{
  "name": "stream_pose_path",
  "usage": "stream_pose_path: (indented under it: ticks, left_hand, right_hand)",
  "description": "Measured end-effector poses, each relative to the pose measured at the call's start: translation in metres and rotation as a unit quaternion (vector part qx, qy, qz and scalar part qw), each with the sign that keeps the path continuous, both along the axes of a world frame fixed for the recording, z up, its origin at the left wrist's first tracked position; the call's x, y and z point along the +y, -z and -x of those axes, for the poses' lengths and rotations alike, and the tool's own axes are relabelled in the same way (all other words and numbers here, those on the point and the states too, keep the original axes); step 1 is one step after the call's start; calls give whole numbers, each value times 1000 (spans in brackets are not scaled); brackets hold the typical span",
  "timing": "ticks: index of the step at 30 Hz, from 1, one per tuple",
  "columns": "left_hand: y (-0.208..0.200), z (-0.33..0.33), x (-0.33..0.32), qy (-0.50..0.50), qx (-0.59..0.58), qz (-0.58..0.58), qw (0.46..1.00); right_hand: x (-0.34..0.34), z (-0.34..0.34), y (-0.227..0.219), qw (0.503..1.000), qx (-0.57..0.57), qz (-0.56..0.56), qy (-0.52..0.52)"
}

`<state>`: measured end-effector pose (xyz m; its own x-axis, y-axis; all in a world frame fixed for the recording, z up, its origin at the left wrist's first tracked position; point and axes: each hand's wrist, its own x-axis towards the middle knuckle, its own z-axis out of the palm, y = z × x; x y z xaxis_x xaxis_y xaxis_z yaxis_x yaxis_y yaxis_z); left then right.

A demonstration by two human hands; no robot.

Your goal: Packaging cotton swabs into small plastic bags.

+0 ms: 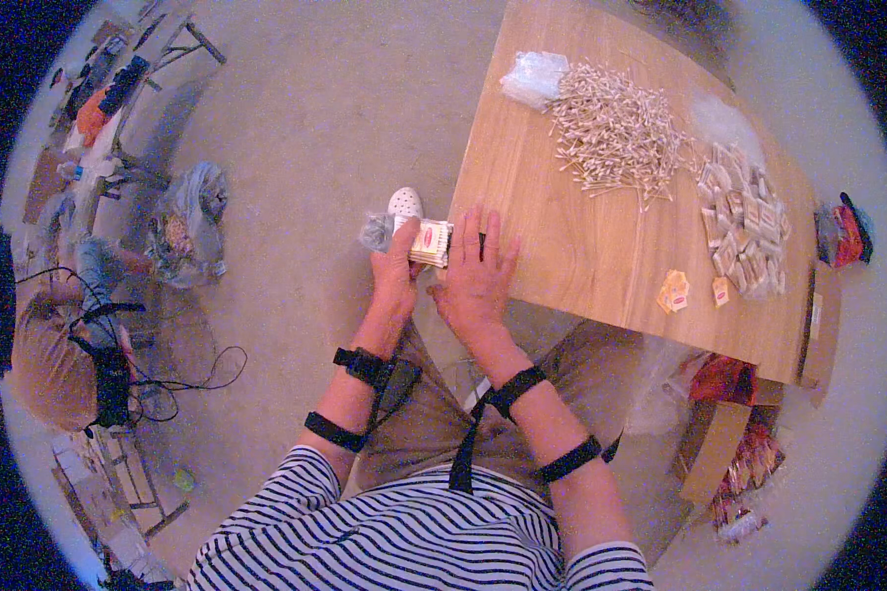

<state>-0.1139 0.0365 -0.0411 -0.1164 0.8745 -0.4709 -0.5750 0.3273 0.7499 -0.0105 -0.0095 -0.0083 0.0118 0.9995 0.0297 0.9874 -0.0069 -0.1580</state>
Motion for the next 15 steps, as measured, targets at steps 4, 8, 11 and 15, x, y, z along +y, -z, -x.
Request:
stream_pose_path:
  ticks: [4, 8, 11, 15]
  left_hand:
    - [5, 2, 1, 7, -5, 36, 999]
    - [3, -6, 1, 2, -41, 9, 999]
    - [13, -8, 2, -18, -61, 2, 998]
    - [16, -6, 2, -3, -71, -12, 997]
  right_hand:
    - [1, 3, -2, 1000, 2, 2, -11]
    - [3, 2, 6, 999, -3, -31, -14]
    - [7, 5, 12, 999, -1, -44, -24]
    - [9, 7, 17, 997, -53, -51, -26]
